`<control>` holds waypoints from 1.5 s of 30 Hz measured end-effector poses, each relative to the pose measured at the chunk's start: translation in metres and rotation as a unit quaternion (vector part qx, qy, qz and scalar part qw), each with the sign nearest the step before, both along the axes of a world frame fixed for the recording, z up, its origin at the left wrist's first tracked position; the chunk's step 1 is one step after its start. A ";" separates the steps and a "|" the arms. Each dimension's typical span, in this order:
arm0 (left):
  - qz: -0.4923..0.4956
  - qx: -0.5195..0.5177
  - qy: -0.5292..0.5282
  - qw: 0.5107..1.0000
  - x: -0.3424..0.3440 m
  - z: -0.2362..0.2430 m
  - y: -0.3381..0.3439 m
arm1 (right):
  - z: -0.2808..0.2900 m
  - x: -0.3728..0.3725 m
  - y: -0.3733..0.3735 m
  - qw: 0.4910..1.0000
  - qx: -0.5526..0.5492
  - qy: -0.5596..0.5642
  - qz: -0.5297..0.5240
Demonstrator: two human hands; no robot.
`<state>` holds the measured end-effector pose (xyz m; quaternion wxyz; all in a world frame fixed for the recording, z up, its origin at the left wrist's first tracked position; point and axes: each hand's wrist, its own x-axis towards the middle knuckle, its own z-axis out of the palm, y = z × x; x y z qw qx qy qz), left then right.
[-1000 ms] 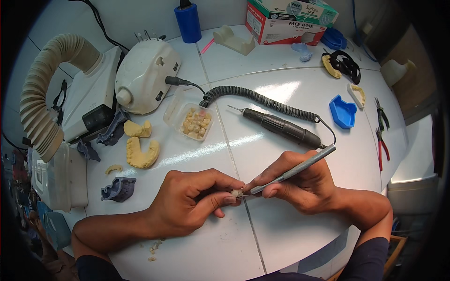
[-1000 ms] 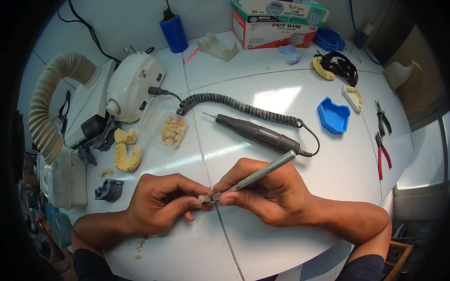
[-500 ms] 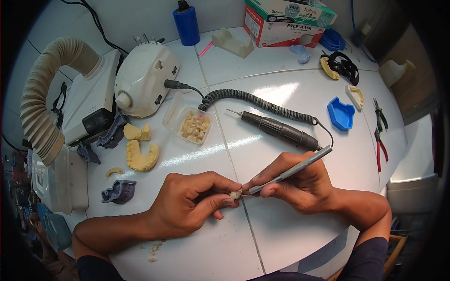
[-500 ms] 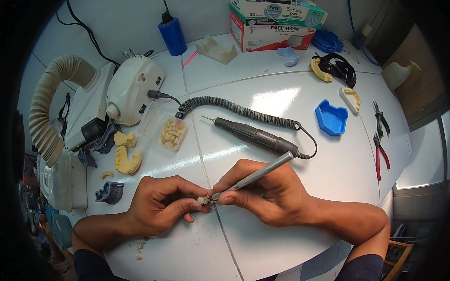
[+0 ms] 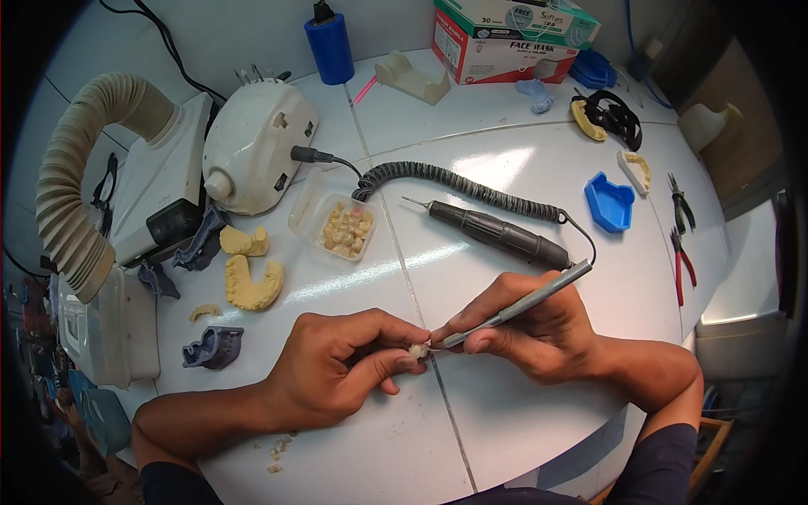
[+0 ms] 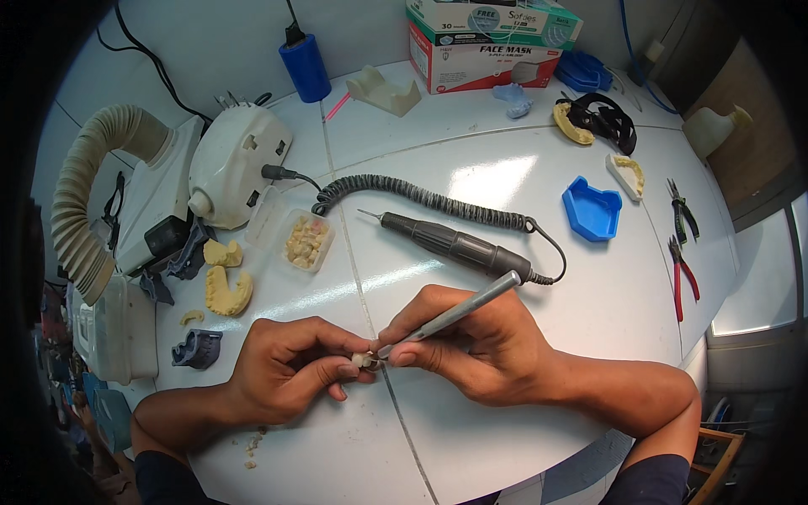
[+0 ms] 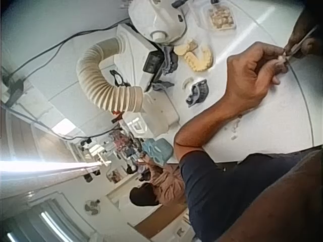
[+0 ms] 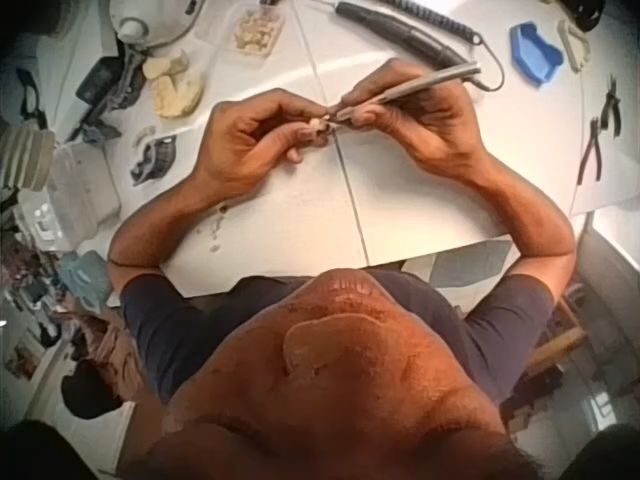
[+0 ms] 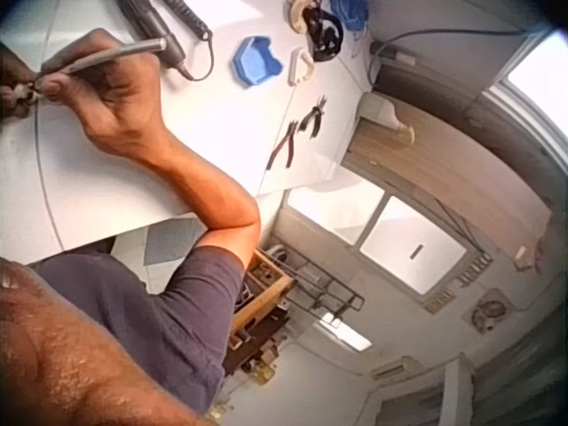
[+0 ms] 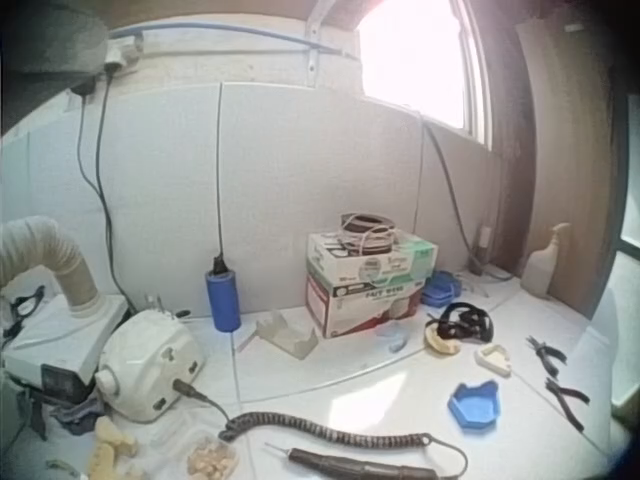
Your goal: The recorder uses a craft knife to carve and adjust a small dental prosthetic tooth component at a laboratory bench.
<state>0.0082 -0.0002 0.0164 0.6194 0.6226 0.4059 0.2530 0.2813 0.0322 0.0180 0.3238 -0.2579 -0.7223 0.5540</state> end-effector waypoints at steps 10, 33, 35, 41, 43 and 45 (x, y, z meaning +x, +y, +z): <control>-0.014 0.011 0.013 1.000 0.001 0.003 0.001 | -0.003 -0.002 -0.001 1.000 -0.013 0.013 -0.012; -0.014 -0.016 -0.004 1.000 -0.001 0.000 0.000 | -0.005 0.000 -0.003 0.998 -0.022 0.043 -0.030; 0.001 -0.009 -0.011 1.000 0.000 -0.003 -0.002 | -0.005 -0.001 -0.002 0.999 0.013 0.031 -0.018; -0.015 0.005 0.001 1.000 0.000 0.001 0.001 | -0.008 -0.002 -0.007 0.999 -0.014 0.036 -0.038; -0.015 0.002 0.007 1.000 -0.001 0.001 0.001 | -0.008 -0.002 -0.007 0.999 -0.006 0.035 -0.036; -0.015 -0.001 0.014 1.000 -0.001 0.001 0.001 | -0.009 -0.002 -0.007 0.999 -0.008 0.034 -0.036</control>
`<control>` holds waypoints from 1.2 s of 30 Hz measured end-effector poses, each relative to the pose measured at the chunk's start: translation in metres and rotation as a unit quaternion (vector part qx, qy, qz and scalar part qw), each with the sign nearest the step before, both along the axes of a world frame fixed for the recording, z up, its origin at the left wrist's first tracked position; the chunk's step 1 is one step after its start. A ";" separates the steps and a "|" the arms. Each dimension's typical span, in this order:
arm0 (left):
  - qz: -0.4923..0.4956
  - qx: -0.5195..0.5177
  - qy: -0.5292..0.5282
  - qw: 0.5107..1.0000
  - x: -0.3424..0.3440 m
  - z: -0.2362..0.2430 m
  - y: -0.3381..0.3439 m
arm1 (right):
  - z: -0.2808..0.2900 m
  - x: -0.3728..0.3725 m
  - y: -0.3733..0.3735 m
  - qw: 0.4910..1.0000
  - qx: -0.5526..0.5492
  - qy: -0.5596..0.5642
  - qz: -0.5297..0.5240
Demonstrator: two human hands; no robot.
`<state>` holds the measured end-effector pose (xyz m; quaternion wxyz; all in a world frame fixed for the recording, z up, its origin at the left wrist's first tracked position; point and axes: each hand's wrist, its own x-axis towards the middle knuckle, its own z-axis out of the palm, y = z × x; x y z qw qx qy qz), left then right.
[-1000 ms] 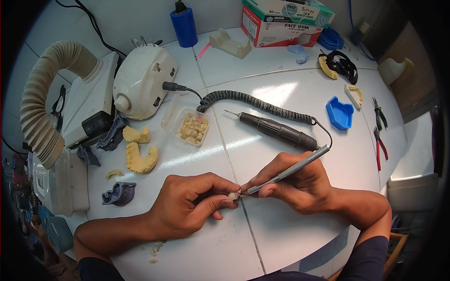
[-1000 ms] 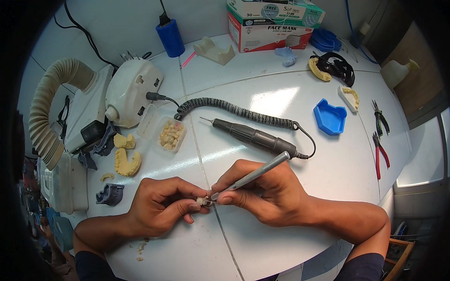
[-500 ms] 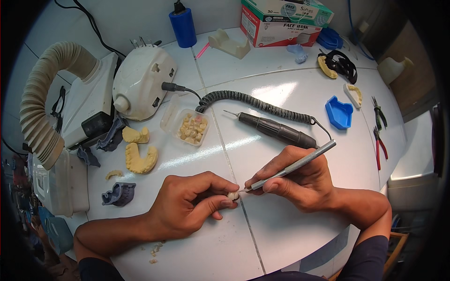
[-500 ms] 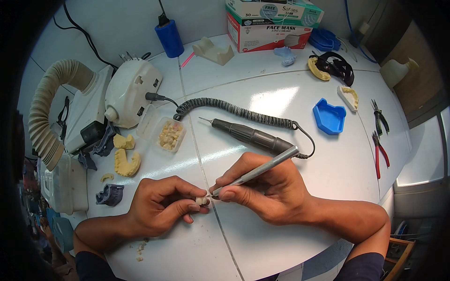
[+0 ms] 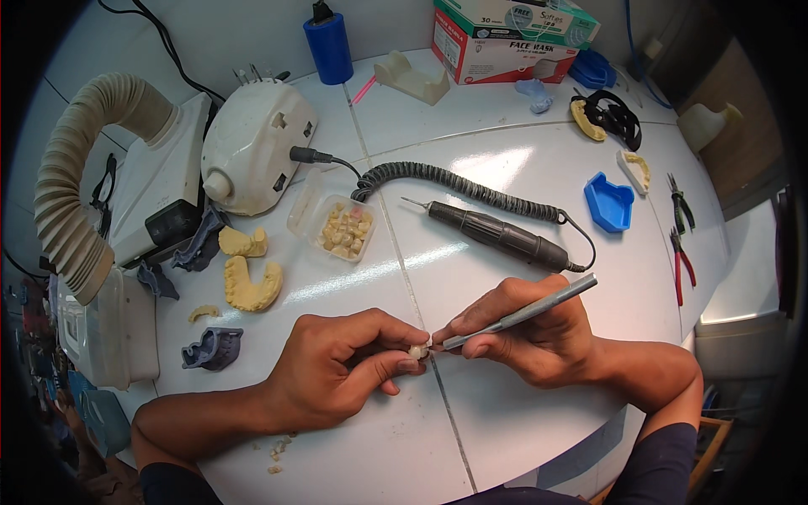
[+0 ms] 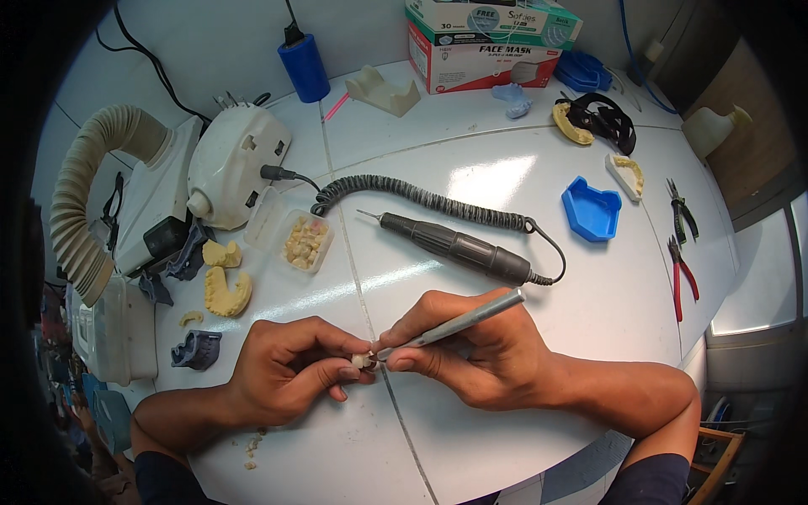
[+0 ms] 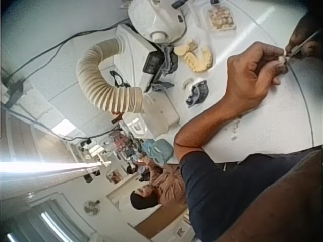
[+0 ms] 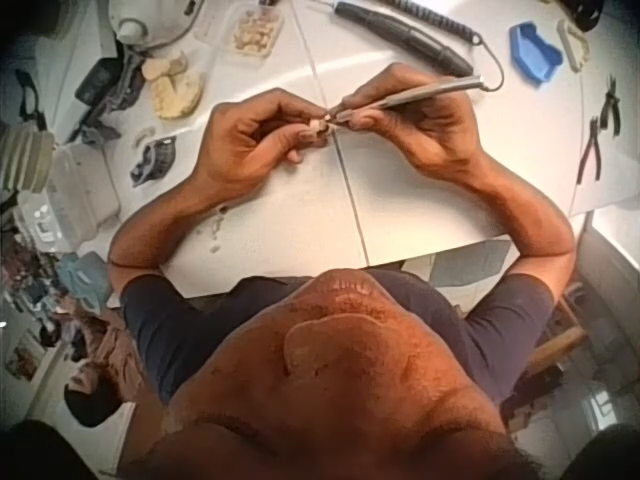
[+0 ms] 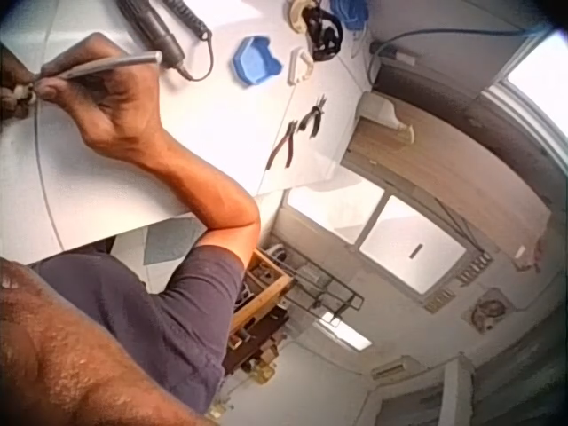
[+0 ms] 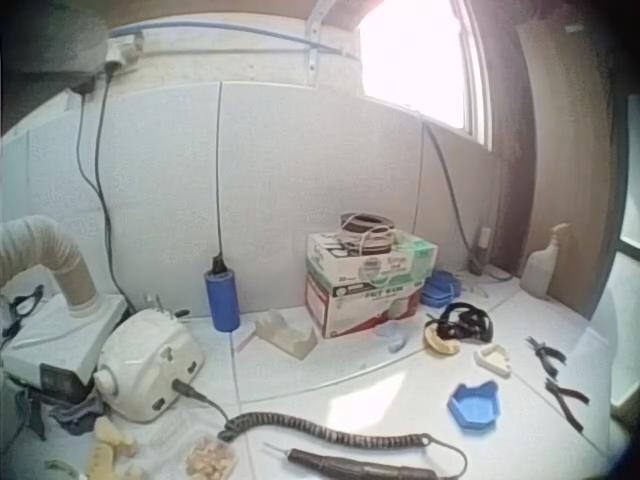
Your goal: The recorder uses a craft knife to carve and adjust a small dental prosthetic tooth component at a laboratory bench.
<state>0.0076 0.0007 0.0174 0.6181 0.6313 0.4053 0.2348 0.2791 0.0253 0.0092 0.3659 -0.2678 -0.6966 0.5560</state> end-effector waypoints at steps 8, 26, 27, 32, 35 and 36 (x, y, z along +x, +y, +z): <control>0.014 0.003 -0.011 1.000 0.000 -0.003 -0.002 | 0.003 0.001 0.002 1.000 0.012 -0.010 0.015; 0.003 -0.017 0.003 1.000 0.000 0.000 -0.001 | -0.003 0.004 0.002 0.992 -0.099 0.077 0.010; 0.003 -0.018 0.003 1.000 0.000 0.000 -0.001 | -0.001 0.005 0.006 0.999 -0.013 0.033 0.025; 0.007 -0.013 0.000 1.000 0.000 0.001 -0.001 | 0.011 0.001 0.004 0.985 0.157 -0.069 0.027; 0.006 -0.007 0.002 1.000 0.000 0.000 -0.001 | 0.011 0.001 0.003 0.987 0.141 -0.072 0.030; 0.006 -0.007 0.002 1.000 0.000 0.000 -0.001 | 0.012 0.001 0.003 0.987 0.140 -0.071 0.030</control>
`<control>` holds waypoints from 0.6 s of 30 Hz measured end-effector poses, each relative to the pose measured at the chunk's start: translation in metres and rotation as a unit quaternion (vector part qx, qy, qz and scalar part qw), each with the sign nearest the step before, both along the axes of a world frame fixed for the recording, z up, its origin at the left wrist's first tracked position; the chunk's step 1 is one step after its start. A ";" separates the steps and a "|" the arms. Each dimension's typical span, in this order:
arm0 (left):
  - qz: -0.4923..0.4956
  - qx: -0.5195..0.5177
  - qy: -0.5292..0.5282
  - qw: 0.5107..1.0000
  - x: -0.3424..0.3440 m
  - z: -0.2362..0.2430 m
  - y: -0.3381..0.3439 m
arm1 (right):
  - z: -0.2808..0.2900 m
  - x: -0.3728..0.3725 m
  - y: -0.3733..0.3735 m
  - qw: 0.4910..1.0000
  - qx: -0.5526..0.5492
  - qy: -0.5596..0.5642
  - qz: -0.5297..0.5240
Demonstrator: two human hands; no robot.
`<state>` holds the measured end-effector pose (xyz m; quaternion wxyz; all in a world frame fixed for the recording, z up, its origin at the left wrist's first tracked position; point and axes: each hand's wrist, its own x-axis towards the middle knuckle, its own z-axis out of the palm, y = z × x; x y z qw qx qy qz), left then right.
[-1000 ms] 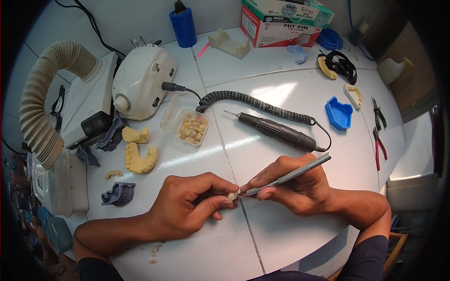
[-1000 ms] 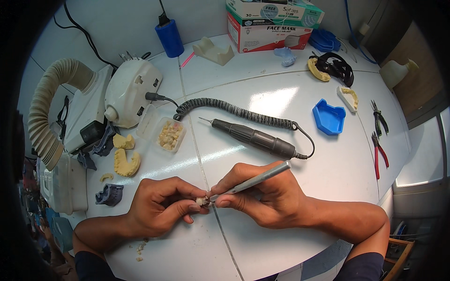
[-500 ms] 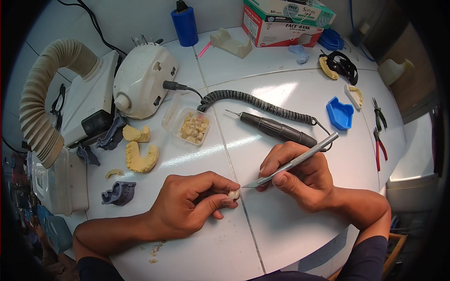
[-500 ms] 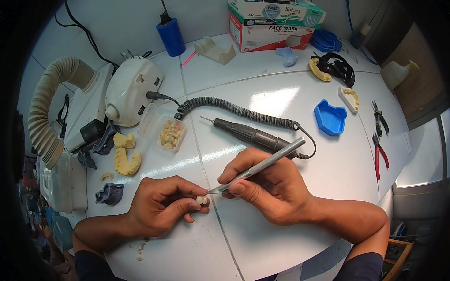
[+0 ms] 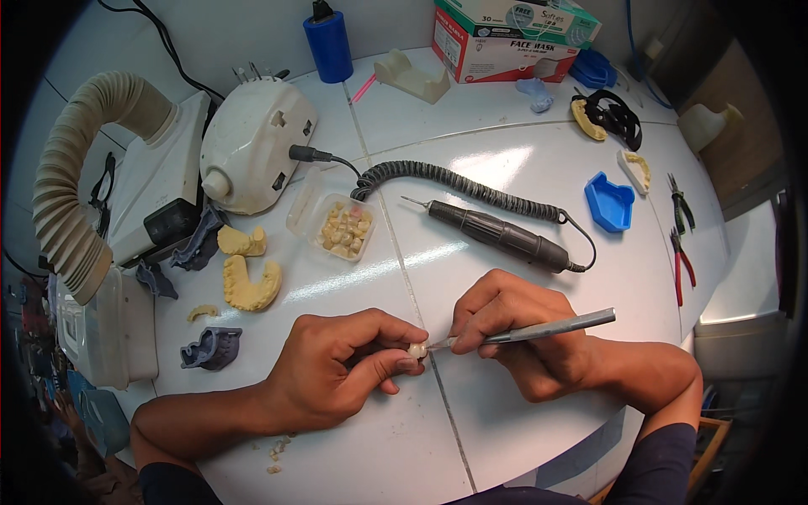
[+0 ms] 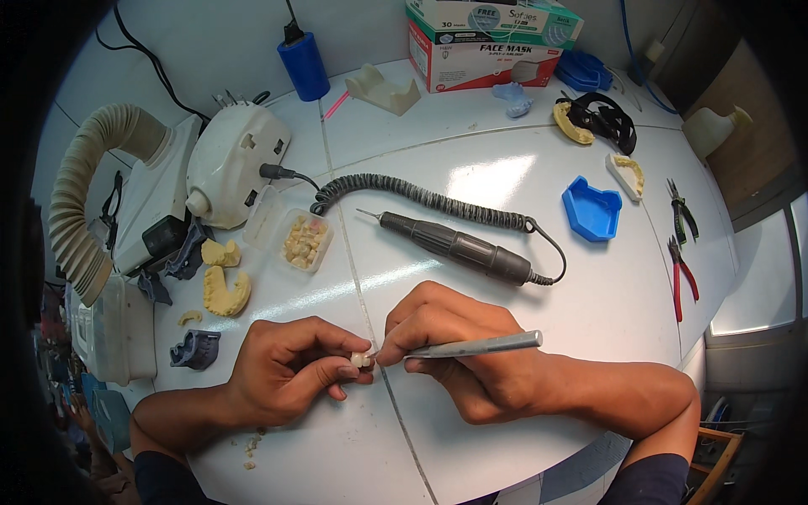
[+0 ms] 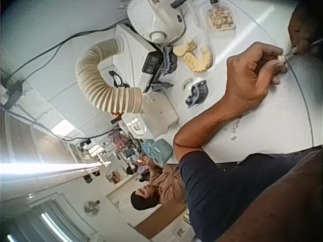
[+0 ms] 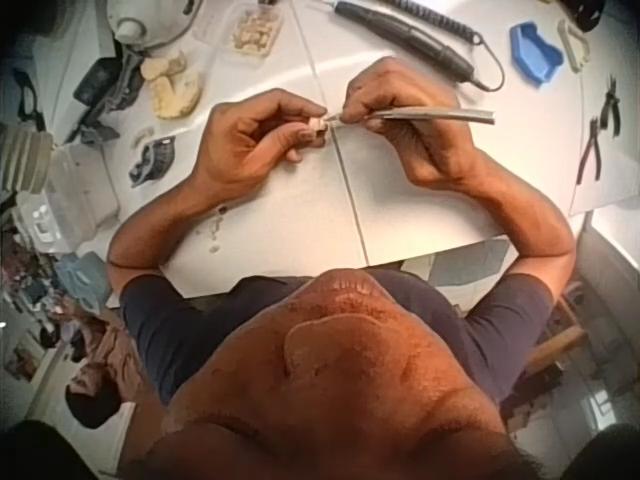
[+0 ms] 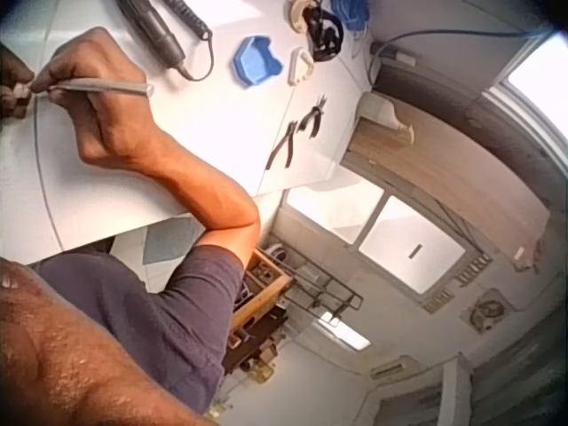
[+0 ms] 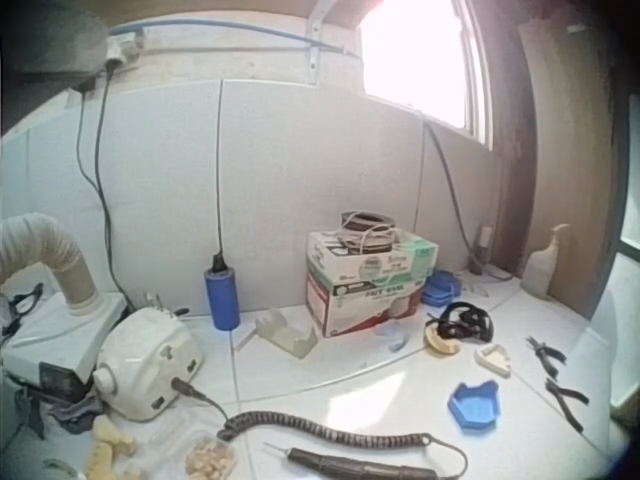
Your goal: The recorder uses a craft knife to carve and adjust a small dental prosthetic tooth component at a laboratory bench.
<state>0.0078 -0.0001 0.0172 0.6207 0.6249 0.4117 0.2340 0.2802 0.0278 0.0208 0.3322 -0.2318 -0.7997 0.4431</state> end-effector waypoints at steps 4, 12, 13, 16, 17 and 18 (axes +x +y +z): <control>0.000 0.000 0.002 1.000 0.001 0.002 0.000 | 0.002 0.000 -0.001 1.000 0.001 -0.014 0.008; -0.005 0.009 0.007 1.000 0.001 0.003 0.000 | -0.001 -0.003 -0.004 1.000 0.011 -0.022 0.002; -0.003 0.010 0.004 1.000 0.002 0.003 0.000 | -0.001 -0.004 -0.004 1.000 0.025 -0.018 0.000; 0.001 0.010 0.001 1.000 0.002 0.002 0.000 | -0.001 -0.005 -0.004 0.999 0.038 -0.015 -0.005; 0.003 0.008 -0.001 1.000 0.002 0.002 0.000 | -0.002 -0.005 -0.004 0.999 0.038 -0.016 -0.009; 0.004 0.008 -0.001 1.000 0.002 0.003 0.000 | -0.002 -0.005 -0.004 0.999 0.038 -0.016 -0.008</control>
